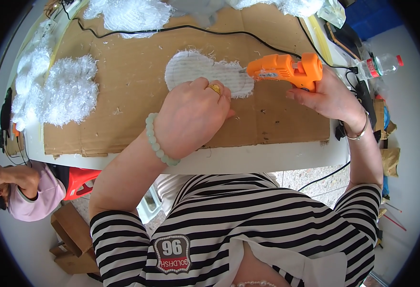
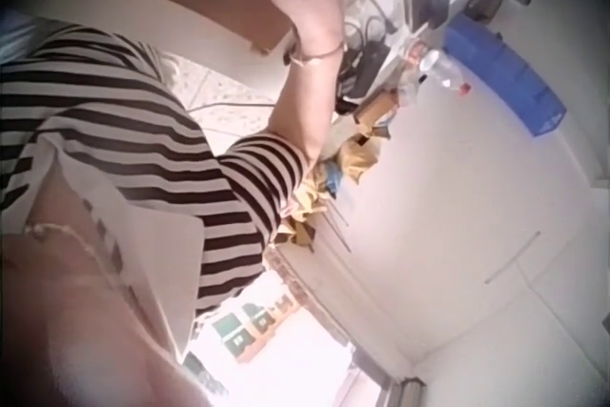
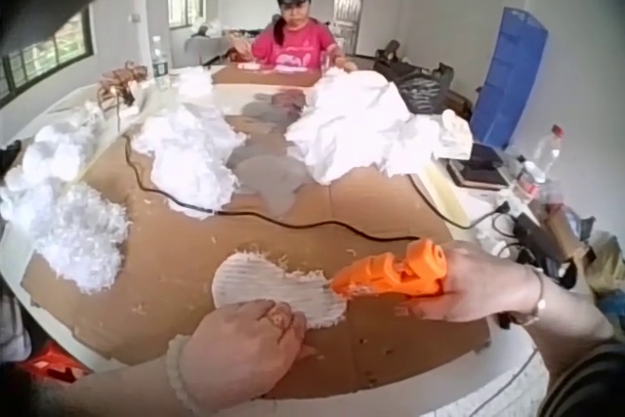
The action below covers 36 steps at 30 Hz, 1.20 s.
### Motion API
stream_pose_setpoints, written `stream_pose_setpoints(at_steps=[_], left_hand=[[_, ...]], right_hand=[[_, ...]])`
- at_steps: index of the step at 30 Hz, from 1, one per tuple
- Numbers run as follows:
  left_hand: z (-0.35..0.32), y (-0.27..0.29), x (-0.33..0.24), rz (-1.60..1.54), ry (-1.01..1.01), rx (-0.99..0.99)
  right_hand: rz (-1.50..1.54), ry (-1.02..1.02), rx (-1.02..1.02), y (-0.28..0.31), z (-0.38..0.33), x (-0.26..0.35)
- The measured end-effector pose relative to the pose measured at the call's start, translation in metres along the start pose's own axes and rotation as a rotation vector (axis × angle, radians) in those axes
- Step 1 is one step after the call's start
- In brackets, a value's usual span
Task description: Using a glue gun to attach cotton stuffing to fabric templates.
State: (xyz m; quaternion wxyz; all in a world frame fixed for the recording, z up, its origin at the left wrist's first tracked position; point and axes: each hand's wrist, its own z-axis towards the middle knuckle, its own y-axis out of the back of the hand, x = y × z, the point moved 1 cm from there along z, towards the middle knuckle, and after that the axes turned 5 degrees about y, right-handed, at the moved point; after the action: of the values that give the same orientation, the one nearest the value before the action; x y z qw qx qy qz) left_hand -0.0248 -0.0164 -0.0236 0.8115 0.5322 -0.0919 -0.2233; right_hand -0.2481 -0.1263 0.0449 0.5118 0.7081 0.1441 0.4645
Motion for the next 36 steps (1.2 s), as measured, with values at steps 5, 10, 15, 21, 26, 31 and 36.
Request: stream_pose_setpoints(at_steps=[5, 10, 15, 21, 26, 31, 36], left_hand=[[0.0001, 0.0012, -0.0005, 0.004, 0.0, 0.032], [0.0, 0.0027, -0.0003, 0.026, -0.01, 0.017], [0.0006, 0.0028, -0.0005, 0.024, 0.002, 0.062], [0.0007, 0.0051, -0.0021, 0.023, 0.044, 0.123], [0.0006, 0.0055, -0.001, 0.001, 0.026, 0.079], [0.0019, 0.0062, -0.0021, 0.015, 0.024, 0.07], [-0.0004, 0.0054, -0.0019, 0.015, 0.026, 0.055]], right_hand=[[0.057, -0.064, 0.038, 0.0003, -0.0003, -0.0012], [0.069, -0.032, 0.017, -0.001, 0.0013, 0.0021], [0.014, -0.028, 0.049, -0.0002, 0.002, 0.0021], [-0.039, 0.009, 0.03, -0.0014, 0.0036, 0.0015], [-0.05, 0.006, 0.05, -0.0018, 0.0067, 0.0026], [0.009, 0.035, 0.046, -0.0016, 0.0072, 0.0025], [-0.001, 0.026, -0.006, -0.0045, 0.0045, 0.0041]])
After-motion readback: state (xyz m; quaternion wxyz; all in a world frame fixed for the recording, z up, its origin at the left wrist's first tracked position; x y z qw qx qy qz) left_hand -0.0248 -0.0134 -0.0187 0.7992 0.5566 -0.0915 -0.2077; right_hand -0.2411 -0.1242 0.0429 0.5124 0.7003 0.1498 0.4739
